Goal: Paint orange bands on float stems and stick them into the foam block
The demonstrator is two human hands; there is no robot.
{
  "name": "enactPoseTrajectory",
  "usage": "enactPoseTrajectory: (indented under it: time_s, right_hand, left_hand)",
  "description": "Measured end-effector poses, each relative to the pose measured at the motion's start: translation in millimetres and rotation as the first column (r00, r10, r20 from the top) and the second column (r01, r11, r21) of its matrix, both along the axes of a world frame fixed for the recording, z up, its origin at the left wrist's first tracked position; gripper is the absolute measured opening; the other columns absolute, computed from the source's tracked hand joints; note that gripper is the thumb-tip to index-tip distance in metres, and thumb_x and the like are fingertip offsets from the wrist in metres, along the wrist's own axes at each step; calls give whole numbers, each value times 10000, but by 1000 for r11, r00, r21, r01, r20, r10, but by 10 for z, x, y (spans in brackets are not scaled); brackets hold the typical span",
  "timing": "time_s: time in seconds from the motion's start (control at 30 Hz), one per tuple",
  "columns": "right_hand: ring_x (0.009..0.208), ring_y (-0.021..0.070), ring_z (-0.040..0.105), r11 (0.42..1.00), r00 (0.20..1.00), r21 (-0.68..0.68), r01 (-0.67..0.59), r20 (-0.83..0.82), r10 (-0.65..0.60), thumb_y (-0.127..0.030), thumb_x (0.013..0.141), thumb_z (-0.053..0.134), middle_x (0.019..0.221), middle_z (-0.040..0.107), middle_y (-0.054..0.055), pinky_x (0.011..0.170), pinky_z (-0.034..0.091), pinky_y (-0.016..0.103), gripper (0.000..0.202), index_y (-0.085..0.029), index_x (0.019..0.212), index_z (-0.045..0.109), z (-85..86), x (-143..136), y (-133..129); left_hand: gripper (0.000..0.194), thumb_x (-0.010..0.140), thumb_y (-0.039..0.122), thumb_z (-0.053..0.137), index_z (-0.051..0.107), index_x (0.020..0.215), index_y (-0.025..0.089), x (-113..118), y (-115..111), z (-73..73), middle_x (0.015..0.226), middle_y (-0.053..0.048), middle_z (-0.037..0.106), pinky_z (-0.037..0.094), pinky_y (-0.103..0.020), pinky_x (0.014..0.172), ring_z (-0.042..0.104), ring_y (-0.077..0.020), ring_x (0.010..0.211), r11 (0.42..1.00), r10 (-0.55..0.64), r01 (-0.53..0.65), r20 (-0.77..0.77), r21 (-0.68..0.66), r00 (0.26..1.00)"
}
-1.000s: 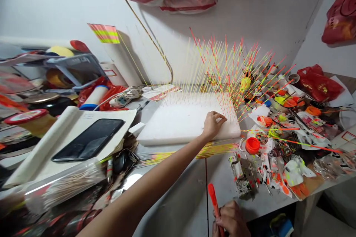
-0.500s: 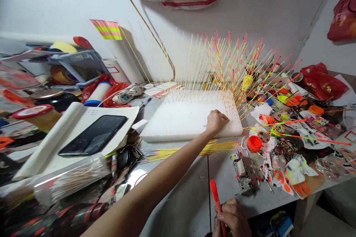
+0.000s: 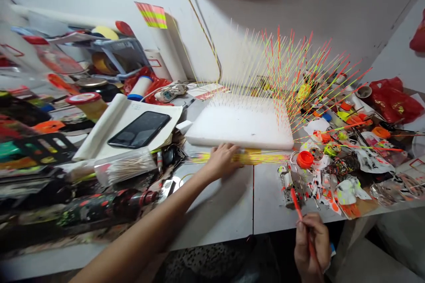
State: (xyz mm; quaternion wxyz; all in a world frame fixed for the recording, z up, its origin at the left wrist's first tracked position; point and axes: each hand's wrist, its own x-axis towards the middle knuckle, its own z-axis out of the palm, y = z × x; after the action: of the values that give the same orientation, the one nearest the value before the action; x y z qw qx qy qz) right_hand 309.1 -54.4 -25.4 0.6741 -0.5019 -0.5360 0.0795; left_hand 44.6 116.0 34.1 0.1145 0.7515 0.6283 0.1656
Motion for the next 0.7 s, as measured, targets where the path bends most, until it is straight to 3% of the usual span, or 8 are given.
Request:
enactPoseTrajectory:
  time_s: [0.13,0.27,0.37,0.47,0.7]
  right_hand:
    - [644,183,687,982,987,-112,154,-15,-157,-491,815,772,805,697,52,614,548,288,356,-185,885,605,57,424,123]
    - [644,203,679,931,947,-184,314,131,-293,-596,765,770,755,698,62,609,542,302,448,-174,881,676,308,742,401]
    - [687,202,681,937,955,-237,256,214,-207,-619,824,686,798,713,60,648,546,312,441,-184,897,684,560,857,658]
    - [589,178,638,921,931,-288,263,325,-164,-654,846,624,748,714,45,586,514,292,472,-189,896,693,733,901,909]
    - [714,227,699,915,790,-277,292,609,-68,-685,929,442,821,750,89,692,535,323,564,-198,841,713,762,839,1322]
  left_hand:
    - [186,804,235,642,722,970,212,-405,-46,-71,1105,-117,696,416,-442,926,594,-322,1126,997,48,-51,-59,-57,997]
    - [276,859,212,466,739,902,208,-525,9,-92,1016,-98,734,450,-388,882,646,-265,1001,998,22,-23,-26,-57,999]
    - [302,851,278,448,738,881,199,-570,39,-110,995,-101,737,477,-354,859,652,-248,947,998,-39,40,25,-42,999]
    - [341,858,348,409,718,876,205,-620,75,-149,977,-95,724,485,-350,840,649,-255,939,999,-39,40,52,-11,998]
    - [354,896,347,341,661,873,198,-577,39,-164,973,-114,702,470,-394,791,623,-289,986,999,-53,53,-84,-1,995]
